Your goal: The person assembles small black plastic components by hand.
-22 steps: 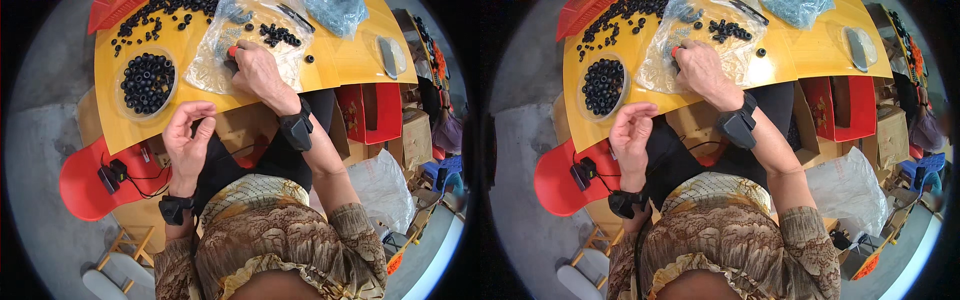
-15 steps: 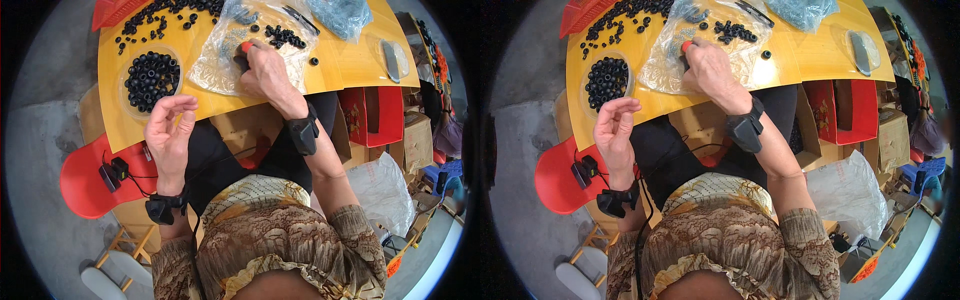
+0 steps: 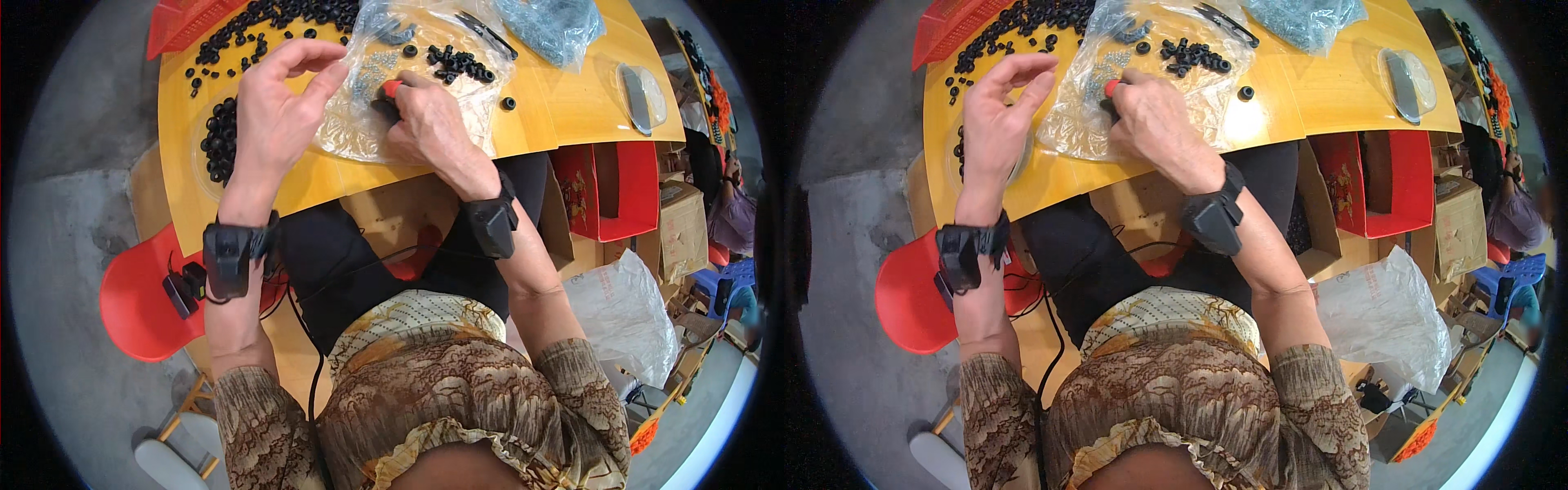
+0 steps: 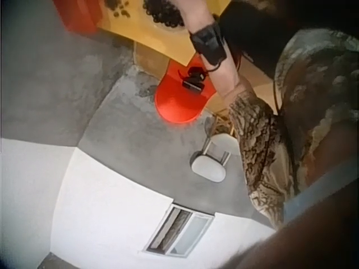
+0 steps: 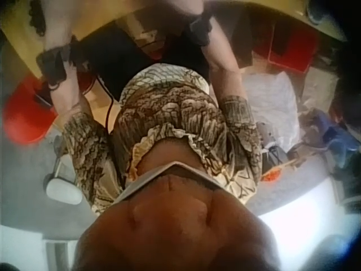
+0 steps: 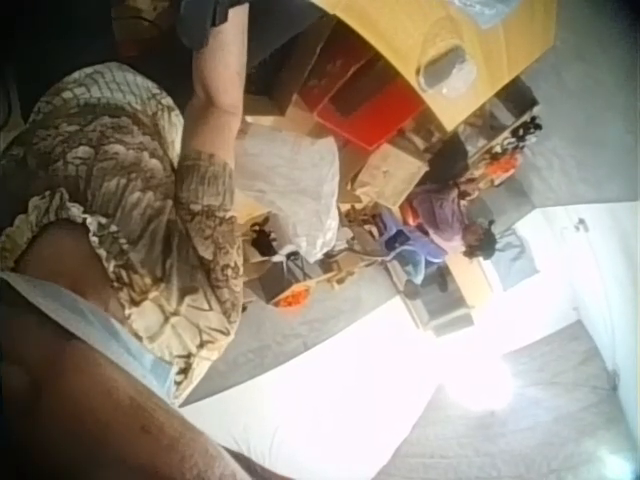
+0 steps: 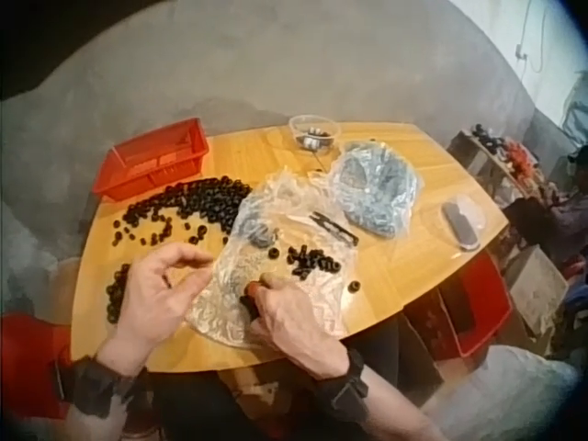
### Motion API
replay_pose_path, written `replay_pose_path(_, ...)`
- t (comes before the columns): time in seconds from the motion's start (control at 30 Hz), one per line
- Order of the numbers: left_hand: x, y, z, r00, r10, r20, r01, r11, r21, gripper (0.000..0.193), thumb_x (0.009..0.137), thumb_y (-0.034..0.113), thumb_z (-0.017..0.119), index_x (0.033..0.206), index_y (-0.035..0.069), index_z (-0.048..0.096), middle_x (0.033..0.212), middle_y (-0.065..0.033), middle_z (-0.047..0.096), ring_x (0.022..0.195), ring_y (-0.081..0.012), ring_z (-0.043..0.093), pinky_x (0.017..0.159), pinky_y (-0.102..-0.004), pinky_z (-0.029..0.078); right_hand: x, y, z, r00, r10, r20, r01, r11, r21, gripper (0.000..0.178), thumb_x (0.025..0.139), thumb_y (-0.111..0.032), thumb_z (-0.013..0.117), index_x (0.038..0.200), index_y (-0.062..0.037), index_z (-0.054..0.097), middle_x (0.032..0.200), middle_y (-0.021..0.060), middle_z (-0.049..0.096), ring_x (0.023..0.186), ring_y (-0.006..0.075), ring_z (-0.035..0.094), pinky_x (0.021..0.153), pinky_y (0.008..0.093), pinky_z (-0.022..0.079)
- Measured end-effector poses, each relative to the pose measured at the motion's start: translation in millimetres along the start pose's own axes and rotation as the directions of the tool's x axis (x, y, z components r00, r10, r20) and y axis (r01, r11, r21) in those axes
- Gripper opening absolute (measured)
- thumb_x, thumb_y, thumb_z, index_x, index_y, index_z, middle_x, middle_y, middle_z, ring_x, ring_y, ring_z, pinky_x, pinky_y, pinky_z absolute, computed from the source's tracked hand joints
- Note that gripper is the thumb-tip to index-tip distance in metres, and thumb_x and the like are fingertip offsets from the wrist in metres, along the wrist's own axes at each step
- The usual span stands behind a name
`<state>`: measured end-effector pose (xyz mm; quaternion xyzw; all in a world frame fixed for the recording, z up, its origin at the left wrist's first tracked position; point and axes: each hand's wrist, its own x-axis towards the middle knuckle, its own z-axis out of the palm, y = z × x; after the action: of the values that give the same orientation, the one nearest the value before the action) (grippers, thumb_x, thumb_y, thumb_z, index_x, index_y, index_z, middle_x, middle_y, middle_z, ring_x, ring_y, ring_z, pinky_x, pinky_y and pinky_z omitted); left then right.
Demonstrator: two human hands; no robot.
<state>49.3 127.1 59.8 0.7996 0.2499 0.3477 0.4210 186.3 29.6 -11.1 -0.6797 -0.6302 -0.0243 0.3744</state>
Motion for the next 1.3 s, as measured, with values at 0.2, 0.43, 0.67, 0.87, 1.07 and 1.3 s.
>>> replay_pose_path(0.2,28.2,-18.9,36.7,0.996,-0.012,0.089,-0.002,0.989,0.150,0.012,0.077,0.007,0.061,0.087,0.001,0.063,0.079,-0.0022,0.061,0.074,-0.0093,0.055,0.071,-0.0213,0.043,5.0,-6.9,7.9,0.993,0.009,0.121,0.006,0.992,-0.124,0.013,0.056,-0.008,0.061,0.066,-0.0006,0.057,0.076,0.0154,0.054,0.069,0.0312,0.056,0.064,0.0390,0.044)
replay_pose_path(0.43,52.7,-44.5,77.1,0.940,0.247,0.234,-0.325,0.858,0.399,0.013,0.073,0.008,0.060,0.085,0.004,0.062,0.081,-0.0093,0.060,0.076,-0.0265,0.058,0.068,-0.0331,0.045,2.6,-6.4,11.5,0.988,-0.004,0.157,0.022,0.993,-0.115,0.018,0.050,-0.009,0.061,0.065,0.0001,0.057,0.069,0.0157,0.053,0.067,0.0299,0.055,0.061,0.0370,0.043)
replay_pose_path(0.67,69.6,-58.1,88.1,0.897,0.128,0.423,-0.337,0.817,0.468,0.019,0.068,0.001,0.060,0.087,0.003,0.061,0.085,-0.0137,0.059,0.080,-0.0313,0.057,0.068,-0.0369,0.046,-5.1,-6.6,5.7,0.998,-0.056,0.013,0.057,0.997,-0.056,0.019,0.049,-0.009,0.061,0.063,0.0003,0.054,0.072,0.0166,0.052,0.067,0.0303,0.054,0.060,0.0361,0.042)
replay_pose_path(0.87,70.2,-55.3,91.8,0.907,0.116,0.405,-0.350,0.743,0.571,0.023,0.067,-0.002,0.060,0.088,0.005,0.059,0.083,-0.0160,0.059,0.078,-0.0327,0.057,0.067,-0.0378,0.046,-11.7,-5.3,-17.2,0.997,0.022,-0.068,-0.016,0.997,0.075,0.020,0.048,-0.004,0.062,0.065,0.0013,0.051,0.074,0.0160,0.052,0.066,0.0326,0.054,0.059,0.0380,0.044)
replay_pose_path(1.07,61.7,-34.9,76.5,0.963,0.191,0.191,-0.253,0.889,0.382,0.020,0.072,0.001,0.058,0.091,0.006,0.058,0.080,-0.0132,0.060,0.075,-0.0238,0.060,0.065,-0.0309,0.046,-8.5,9.6,-21.8,0.961,0.167,-0.222,-0.105,0.959,0.263,0.017,0.058,0.002,0.062,0.072,0.0027,0.052,0.071,0.0168,0.054,0.059,0.0310,0.056,0.051,0.0316,0.046)
replay_pose_path(1.3,4.6,-0.9,46.1,0.973,-0.172,0.153,0.230,0.760,-0.608,0.016,0.086,0.004,0.045,0.097,-0.003,0.055,0.083,-0.0081,0.060,0.069,-0.0120,0.058,0.066,-0.0229,0.046,-11.0,10.8,-30.4,0.845,0.527,0.085,-0.299,0.336,0.893,0.008,0.076,0.002,0.059,0.083,-0.0015,0.060,0.073,0.0014,0.059,0.066,0.0097,0.058,0.056,0.0192,0.045)
